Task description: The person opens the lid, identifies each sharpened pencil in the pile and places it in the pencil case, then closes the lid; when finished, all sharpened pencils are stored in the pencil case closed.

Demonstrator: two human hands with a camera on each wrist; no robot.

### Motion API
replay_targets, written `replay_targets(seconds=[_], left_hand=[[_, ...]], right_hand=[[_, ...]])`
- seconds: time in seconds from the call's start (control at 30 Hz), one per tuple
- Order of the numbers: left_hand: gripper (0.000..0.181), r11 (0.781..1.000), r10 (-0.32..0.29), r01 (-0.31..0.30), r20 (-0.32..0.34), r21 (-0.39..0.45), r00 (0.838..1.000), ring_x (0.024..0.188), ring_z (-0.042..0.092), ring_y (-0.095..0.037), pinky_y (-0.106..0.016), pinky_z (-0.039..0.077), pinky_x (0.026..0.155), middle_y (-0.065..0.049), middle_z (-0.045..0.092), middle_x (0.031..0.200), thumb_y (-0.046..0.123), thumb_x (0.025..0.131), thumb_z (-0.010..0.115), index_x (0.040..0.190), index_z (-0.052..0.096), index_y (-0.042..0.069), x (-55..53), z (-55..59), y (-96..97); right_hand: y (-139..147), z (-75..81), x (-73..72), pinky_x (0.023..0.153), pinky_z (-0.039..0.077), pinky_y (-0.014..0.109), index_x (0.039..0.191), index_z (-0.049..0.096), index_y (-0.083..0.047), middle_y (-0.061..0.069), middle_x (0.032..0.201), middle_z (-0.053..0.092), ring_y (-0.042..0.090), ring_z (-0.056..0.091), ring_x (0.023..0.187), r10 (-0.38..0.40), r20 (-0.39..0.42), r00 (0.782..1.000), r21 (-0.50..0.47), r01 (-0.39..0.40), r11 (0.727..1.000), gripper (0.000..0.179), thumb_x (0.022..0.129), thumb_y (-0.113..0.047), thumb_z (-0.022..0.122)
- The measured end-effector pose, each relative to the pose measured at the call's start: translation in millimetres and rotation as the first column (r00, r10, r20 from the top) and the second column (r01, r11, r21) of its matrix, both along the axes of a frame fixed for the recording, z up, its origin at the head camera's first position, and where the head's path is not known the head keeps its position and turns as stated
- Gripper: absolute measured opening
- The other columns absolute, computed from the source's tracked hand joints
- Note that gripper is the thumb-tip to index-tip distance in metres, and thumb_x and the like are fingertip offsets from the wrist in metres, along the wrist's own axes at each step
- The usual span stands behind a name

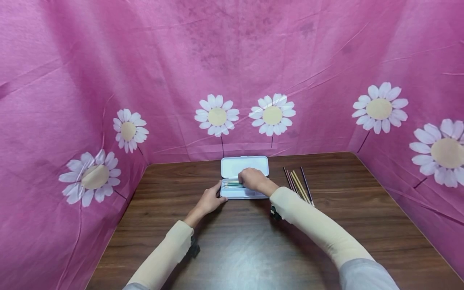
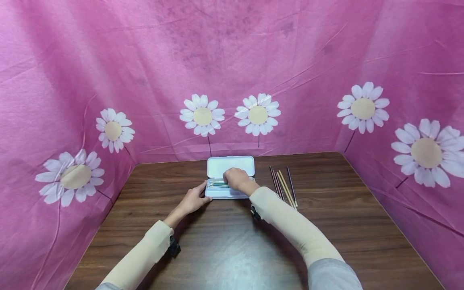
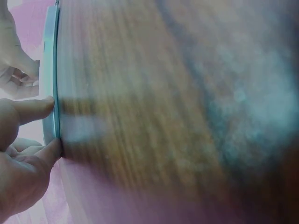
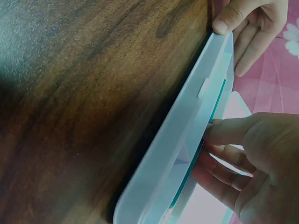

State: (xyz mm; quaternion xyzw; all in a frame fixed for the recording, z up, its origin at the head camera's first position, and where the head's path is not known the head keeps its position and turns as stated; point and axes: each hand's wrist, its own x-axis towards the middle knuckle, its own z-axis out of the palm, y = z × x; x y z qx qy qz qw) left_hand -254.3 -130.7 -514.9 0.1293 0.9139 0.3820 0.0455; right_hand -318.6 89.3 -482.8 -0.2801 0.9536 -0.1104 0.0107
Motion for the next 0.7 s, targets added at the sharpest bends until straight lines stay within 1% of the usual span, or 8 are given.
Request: replay_targets(seconds=[0.17,0.23,0.33,0.4,0.53,0.6,0.7], left_hand=[[0.078,1.000,-0.002,0.002,-0.002,0.002,1.000,0.144,0.055,-0.038,-0.050,0.046,0.120,-0.029,0.049,0.159,0.012,0.097,0.077,0.161,0.037,-0.008,1.7,1.7,0.4],[0.078,1.000,-0.003,0.003,-0.006,0.000,1.000,0.144,0.055,-0.038,-0.051,0.046,0.120,-0.030,0.050,0.158,0.012,0.097,0.077,0.161,0.038,-0.008,1.9,1.8,0.5],[0.078,1.000,-0.006,0.006,-0.013,-0.001,1.000,0.144,0.055,-0.038,-0.051,0.046,0.120,-0.030,0.050,0.158,0.012,0.097,0.078,0.160,0.038,-0.008,1.8,1.3,0.5],[0.078,1.000,-0.007,0.007,-0.016,-0.001,1.000,0.144,0.055,-0.039,-0.051,0.046,0.120,-0.030,0.050,0.158,0.012,0.097,0.078,0.160,0.038,-0.008,1.7,1.4,0.5],[0.078,1.000,-0.002,0.002,-0.015,-0.008,1.000,0.145,0.054,-0.039,-0.051,0.045,0.121,-0.029,0.049,0.158,0.012,0.097,0.078,0.161,0.038,-0.008,1.7,1.9,0.7],[0.078,1.000,0.002,-0.002,-0.014,-0.013,1.000,0.145,0.053,-0.039,-0.051,0.044,0.121,-0.029,0.049,0.159,0.012,0.097,0.078,0.160,0.038,-0.008,1.6,1.7,0.8],[0.078,1.000,0.002,-0.002,-0.011,-0.020,1.000,0.146,0.052,-0.039,-0.050,0.044,0.122,-0.028,0.049,0.160,0.013,0.097,0.078,0.161,0.038,-0.008,0.8,0.8,1.2]], right_hand=[[1,3.3,0.7,0.080,0.062,0.046,0.091,0.080,-0.012,0.005,0.097,0.078,0.025,0.071,0.092,0.004,0.011,1.000,0.004,-0.004,1.000,0.017,0.088,0.003,0.072],[3,7.0,0.2,0.079,0.062,0.044,0.091,0.079,-0.012,0.005,0.095,0.078,0.023,0.071,0.091,0.010,0.011,1.000,-0.003,-0.010,1.000,0.014,0.089,0.000,0.073],[8,16.6,-2.8,0.078,0.061,0.042,0.092,0.079,-0.012,0.003,0.093,0.076,0.021,0.070,0.089,0.010,0.011,1.000,-0.017,-0.009,1.000,0.009,0.092,-0.005,0.073],[13,24.7,-7.5,0.077,0.061,0.042,0.093,0.078,-0.012,0.003,0.092,0.076,0.019,0.069,0.087,0.004,0.005,1.000,-0.020,-0.004,1.000,0.009,0.094,-0.008,0.071],[22,41.5,-20.8,0.081,0.062,0.043,0.100,0.079,-0.010,0.005,0.096,0.077,0.020,0.069,0.087,-0.006,0.001,1.000,-0.046,0.006,0.999,0.012,0.096,-0.008,0.068],[26,49.1,-27.8,0.085,0.062,0.044,0.105,0.079,-0.008,0.007,0.101,0.079,0.022,0.071,0.090,-0.001,0.009,1.000,-0.073,0.002,0.997,0.013,0.098,-0.009,0.068],[31,57.8,-37.1,0.093,0.061,0.047,0.114,0.079,-0.004,0.012,0.111,0.080,0.027,0.074,0.098,-0.005,0.033,0.999,-0.102,0.008,0.995,0.018,0.099,-0.010,0.069]])
